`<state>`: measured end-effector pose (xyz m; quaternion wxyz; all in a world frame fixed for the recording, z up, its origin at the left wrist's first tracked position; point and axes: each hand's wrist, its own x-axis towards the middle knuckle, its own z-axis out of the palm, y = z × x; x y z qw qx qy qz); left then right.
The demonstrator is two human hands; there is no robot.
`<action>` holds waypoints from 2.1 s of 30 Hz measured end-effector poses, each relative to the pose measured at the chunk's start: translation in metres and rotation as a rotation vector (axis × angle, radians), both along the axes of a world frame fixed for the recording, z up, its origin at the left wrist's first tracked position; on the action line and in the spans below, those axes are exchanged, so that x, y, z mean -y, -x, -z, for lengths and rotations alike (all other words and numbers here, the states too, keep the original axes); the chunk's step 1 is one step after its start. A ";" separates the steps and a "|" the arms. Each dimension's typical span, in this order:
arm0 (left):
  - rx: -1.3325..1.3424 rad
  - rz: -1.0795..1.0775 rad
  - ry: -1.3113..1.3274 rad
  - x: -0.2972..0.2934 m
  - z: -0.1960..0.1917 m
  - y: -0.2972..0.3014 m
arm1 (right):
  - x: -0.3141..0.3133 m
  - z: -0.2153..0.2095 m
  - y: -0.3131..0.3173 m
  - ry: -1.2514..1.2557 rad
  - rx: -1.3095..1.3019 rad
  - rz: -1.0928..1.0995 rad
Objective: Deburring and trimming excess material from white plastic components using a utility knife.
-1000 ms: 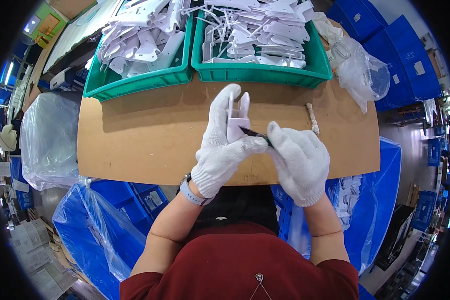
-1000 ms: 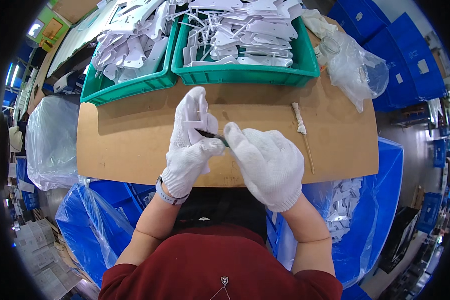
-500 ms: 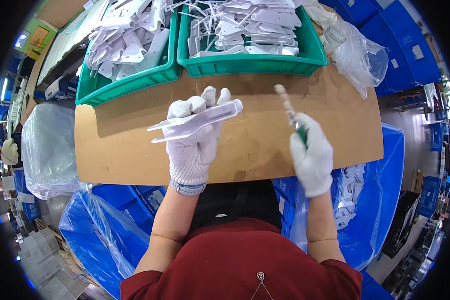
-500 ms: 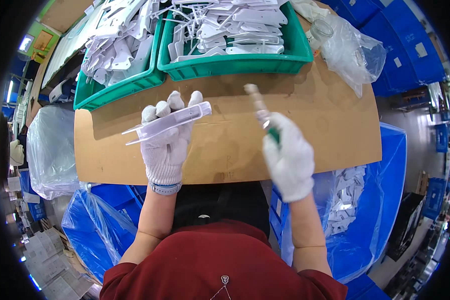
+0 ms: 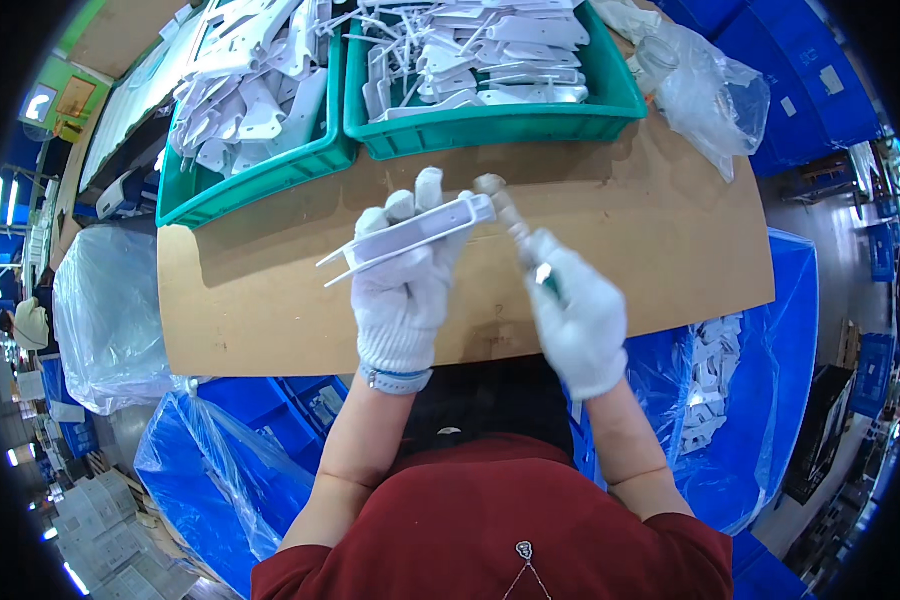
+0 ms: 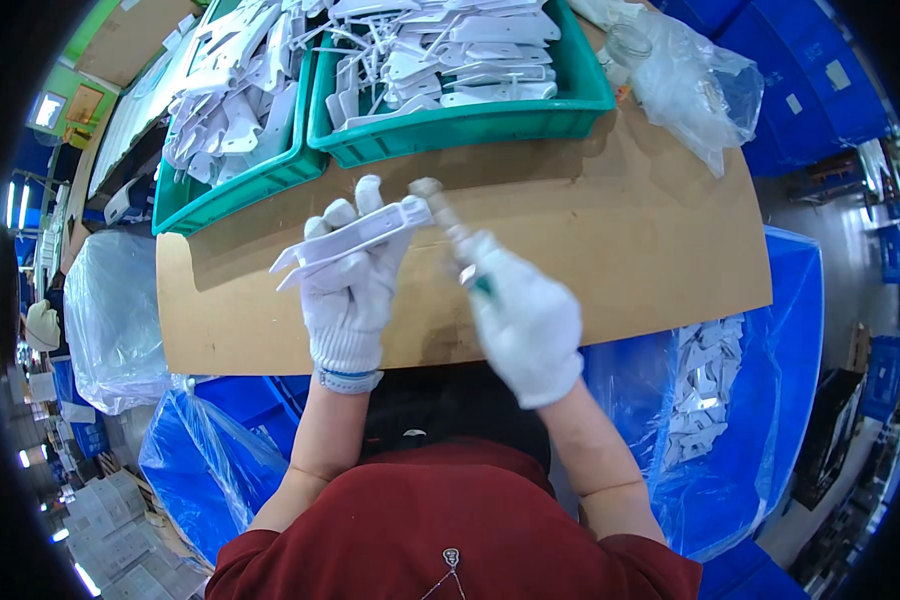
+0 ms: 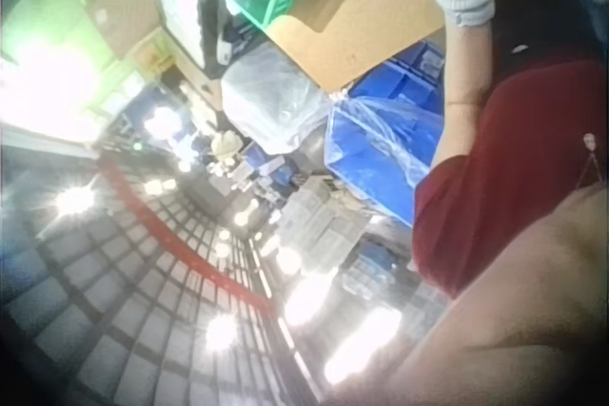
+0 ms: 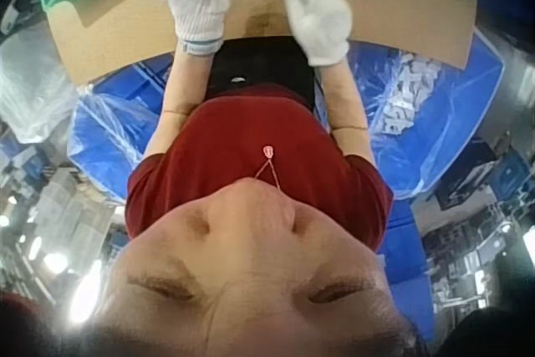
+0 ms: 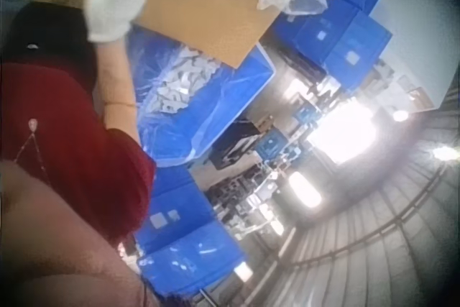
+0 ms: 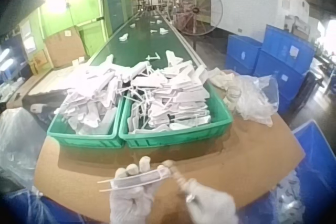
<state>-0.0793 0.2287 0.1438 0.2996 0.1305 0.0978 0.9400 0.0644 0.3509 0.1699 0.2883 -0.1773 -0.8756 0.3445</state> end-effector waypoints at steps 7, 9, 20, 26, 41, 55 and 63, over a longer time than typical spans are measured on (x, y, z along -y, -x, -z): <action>0.121 0.323 0.361 -0.042 -0.014 -0.039 | -0.077 -0.024 -0.064 0.204 -0.007 0.521; 0.075 0.610 0.467 -0.070 -0.003 -0.063 | -0.084 -0.052 -0.072 0.149 -0.036 0.532; -0.093 1.066 0.583 -0.124 0.018 -0.129 | -0.109 -0.059 -0.041 -0.108 0.351 0.326; 0.063 0.756 0.518 -0.046 0.030 -0.037 | -0.139 -0.033 0.058 -0.332 0.183 0.017; -0.056 0.233 0.524 0.010 0.008 0.015 | -0.180 -0.053 0.165 -0.496 0.306 -0.182; -0.093 0.340 0.537 -0.015 0.009 -0.002 | -0.165 -0.036 0.201 -0.832 0.766 -0.176; -0.114 0.191 0.576 -0.004 0.005 0.013 | -0.191 -0.069 0.155 -0.315 0.001 -0.245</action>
